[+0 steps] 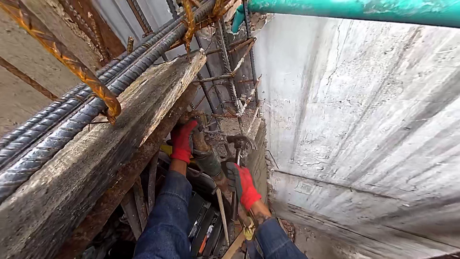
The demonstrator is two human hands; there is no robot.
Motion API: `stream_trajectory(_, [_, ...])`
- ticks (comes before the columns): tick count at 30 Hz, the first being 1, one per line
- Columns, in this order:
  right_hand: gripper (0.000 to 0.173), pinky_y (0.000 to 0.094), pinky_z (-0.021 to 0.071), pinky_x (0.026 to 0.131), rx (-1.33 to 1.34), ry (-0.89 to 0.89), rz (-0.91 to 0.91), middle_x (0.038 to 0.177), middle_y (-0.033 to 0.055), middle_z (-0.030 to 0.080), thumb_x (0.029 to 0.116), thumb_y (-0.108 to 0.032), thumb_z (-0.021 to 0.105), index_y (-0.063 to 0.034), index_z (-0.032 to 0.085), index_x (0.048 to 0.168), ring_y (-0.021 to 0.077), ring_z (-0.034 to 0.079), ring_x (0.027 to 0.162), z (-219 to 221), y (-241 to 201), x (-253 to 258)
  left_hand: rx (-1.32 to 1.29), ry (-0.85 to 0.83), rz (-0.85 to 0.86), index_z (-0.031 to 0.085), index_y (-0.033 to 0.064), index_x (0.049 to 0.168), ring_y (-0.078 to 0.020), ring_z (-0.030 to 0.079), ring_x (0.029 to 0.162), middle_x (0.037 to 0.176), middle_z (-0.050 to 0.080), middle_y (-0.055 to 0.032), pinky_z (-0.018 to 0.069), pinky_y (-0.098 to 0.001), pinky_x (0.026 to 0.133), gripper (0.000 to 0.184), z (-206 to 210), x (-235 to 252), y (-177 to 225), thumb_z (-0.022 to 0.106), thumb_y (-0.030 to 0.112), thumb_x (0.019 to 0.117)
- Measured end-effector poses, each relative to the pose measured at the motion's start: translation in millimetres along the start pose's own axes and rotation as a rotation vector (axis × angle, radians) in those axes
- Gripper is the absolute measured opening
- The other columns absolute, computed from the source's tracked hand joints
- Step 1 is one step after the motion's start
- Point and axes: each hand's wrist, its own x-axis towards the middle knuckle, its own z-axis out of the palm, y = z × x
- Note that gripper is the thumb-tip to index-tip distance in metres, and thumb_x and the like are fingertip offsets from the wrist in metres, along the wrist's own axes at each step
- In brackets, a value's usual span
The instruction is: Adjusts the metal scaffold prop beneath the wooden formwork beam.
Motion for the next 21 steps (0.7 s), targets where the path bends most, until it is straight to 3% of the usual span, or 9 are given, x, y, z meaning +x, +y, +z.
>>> stream_trajectory(3, [0.044,0.0214,0.033,0.034,0.37,0.111,-0.2,0.045,-0.0059,0.033,0.1099,-0.022,0.04,-0.014,0.044,0.067,0.005,0.033,0.035,-17.5,-15.4,-41.4,0.01,0.006,-0.035,0.061,0.0001,0.12,-0.0147,0.068,0.093,0.103,0.069,-0.0093,0.0592,-0.036,0.084,0.041,2.4,0.6,1.1,0.075,0.008,0.0828])
stream_trajectory(6, [0.051,0.0253,0.0374,0.037,0.676,0.255,-0.337,0.042,-0.0079,0.035,0.1099,-0.029,0.028,-0.021,0.041,0.062,0.0065,0.038,0.035,12.8,14.6,-32.9,-0.023,0.002,-0.017,0.062,0.0007,0.115,-0.0172,0.07,0.085,0.095,0.07,-0.0091,0.061,-0.0376,0.077,0.04,-1.9,5.7,-3.7,0.076,0.011,0.0791])
stream_trajectory(9, [0.041,0.0206,0.0328,0.035,0.521,-0.06,0.07,0.048,-0.0067,0.034,0.1084,-0.032,0.04,-0.0177,0.044,0.071,0.0047,0.035,0.037,8.0,38.7,0.9,-0.05,-0.036,-0.007,0.058,0.0018,0.12,-0.0194,0.07,0.087,0.098,0.07,-0.0098,0.0618,-0.0395,0.077,0.044,-3.7,5.2,-8.2,0.075,0.013,0.0804])
stream_trajectory(11, [0.04,0.02,0.0312,0.032,0.574,-0.134,0.133,0.048,-0.0068,0.033,0.1091,-0.03,0.038,-0.0176,0.043,0.071,0.0044,0.034,0.035,-11.8,14.4,-5.0,-0.055,-0.037,-0.005,0.06,0.0019,0.118,-0.019,0.07,0.084,0.096,0.07,-0.0095,0.0616,-0.0394,0.076,0.041,-5.4,6.0,-5.6,0.074,0.013,0.082])
stream_trajectory(14, [0.054,0.0205,0.0303,0.034,0.805,0.088,-0.173,0.041,-0.0084,0.033,0.108,-0.028,0.029,-0.0224,0.039,0.056,0.0035,0.033,0.033,-22.3,-9.4,-40.3,-0.057,-0.011,-0.02,0.06,0.0023,0.116,-0.0183,0.07,0.082,0.093,0.07,-0.0088,0.0618,-0.0388,0.074,0.037,0.2,4.0,-5.0,0.073,0.011,0.0813])
stream_trajectory(16, [0.051,0.0234,0.0333,0.036,0.831,0.207,-0.236,0.043,-0.0088,0.032,0.1095,-0.031,0.028,-0.0227,0.038,0.061,0.0054,0.034,0.034,5.0,2.5,-30.2,-0.056,-0.013,-0.014,0.06,0.002,0.116,-0.0192,0.07,0.081,0.092,0.07,-0.0093,0.062,-0.039,0.074,0.038,-4.5,4.3,-5.9,0.074,0.01,0.0807])
stream_trajectory(17, [0.048,0.0234,0.0333,0.038,0.761,0.144,-0.147,0.044,-0.008,0.032,0.1101,-0.032,0.029,-0.021,0.04,0.064,0.0056,0.034,0.036,15.9,16.1,-17.0,-0.057,-0.027,-0.008,0.059,0.0017,0.118,-0.0202,0.071,0.083,0.094,0.07,-0.01,0.0622,-0.04,0.075,0.04,-6.0,4.8,-7.9,0.074,0.01,0.0811])
stream_trajectory(19, [0.042,0.0194,0.0298,0.035,0.597,-0.147,0.187,0.047,-0.0075,0.031,0.1075,-0.031,0.038,-0.02,0.041,0.067,0.0037,0.032,0.035,16.0,18.7,2.0,-0.059,-0.05,0.003,0.059,0.0023,0.117,-0.0208,0.071,0.082,0.093,0.07,-0.0098,0.0622,-0.0406,0.074,0.039,-4.7,5.2,-10.9,0.072,0.011,0.0819])
stream_trajectory(21, [0.039,0.0183,0.0311,0.032,0.537,-0.31,0.27,0.049,-0.0077,0.032,0.1084,-0.031,0.04,-0.0187,0.045,0.072,0.0031,0.033,0.034,-7.7,3.2,-2.3,-0.042,-0.047,0.001,0.059,0.0019,0.117,-0.021,0.07,0.083,0.094,0.07,-0.0105,0.0618,-0.0408,0.075,0.038,-9.1,6.1,-9.3,0.073,0.012,0.0825])
